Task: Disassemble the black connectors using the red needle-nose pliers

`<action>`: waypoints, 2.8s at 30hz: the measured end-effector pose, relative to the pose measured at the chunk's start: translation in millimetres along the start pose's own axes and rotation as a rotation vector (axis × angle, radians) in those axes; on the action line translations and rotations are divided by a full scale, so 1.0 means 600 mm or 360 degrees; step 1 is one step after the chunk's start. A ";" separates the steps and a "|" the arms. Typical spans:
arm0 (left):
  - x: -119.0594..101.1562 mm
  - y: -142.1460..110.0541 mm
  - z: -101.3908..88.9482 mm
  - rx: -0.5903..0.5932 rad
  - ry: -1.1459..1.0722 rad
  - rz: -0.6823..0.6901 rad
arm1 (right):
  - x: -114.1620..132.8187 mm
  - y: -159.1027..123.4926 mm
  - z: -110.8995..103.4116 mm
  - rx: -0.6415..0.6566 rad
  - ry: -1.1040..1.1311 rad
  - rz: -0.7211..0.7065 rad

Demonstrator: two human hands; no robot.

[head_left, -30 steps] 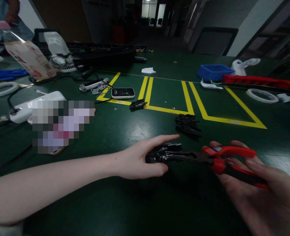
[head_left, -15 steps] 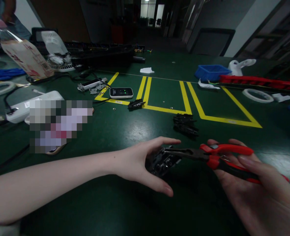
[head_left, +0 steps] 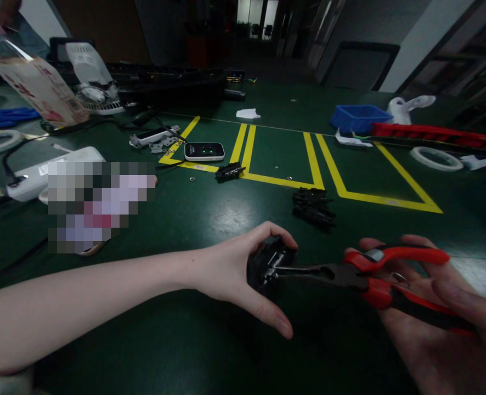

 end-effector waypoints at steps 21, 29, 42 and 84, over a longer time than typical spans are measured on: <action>-0.010 -0.004 -0.006 -0.0128 0.0257 0.0135 | 0.001 -0.022 0.031 0.0192 -0.0036 -0.0072; -0.023 -0.009 0.004 -0.0053 0.0264 0.0367 | -0.007 -0.007 0.004 0.0102 -0.0071 -0.0123; -0.023 -0.006 -0.006 -0.0110 0.0252 0.0369 | 0.010 -0.007 0.005 -0.0055 -0.0160 -0.0246; -0.025 -0.008 -0.008 -0.0425 0.0507 0.0172 | 0.015 -0.003 0.003 0.0135 -0.0180 -0.0467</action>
Point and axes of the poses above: each hand's wrist, its own y-axis towards the middle knuckle, its own z-axis out of the palm, x = y × z, the point moved 7 cm from there along y, towards the middle knuckle, and after that the axes turned 10 degrees about -z, right-handed, at the moved point
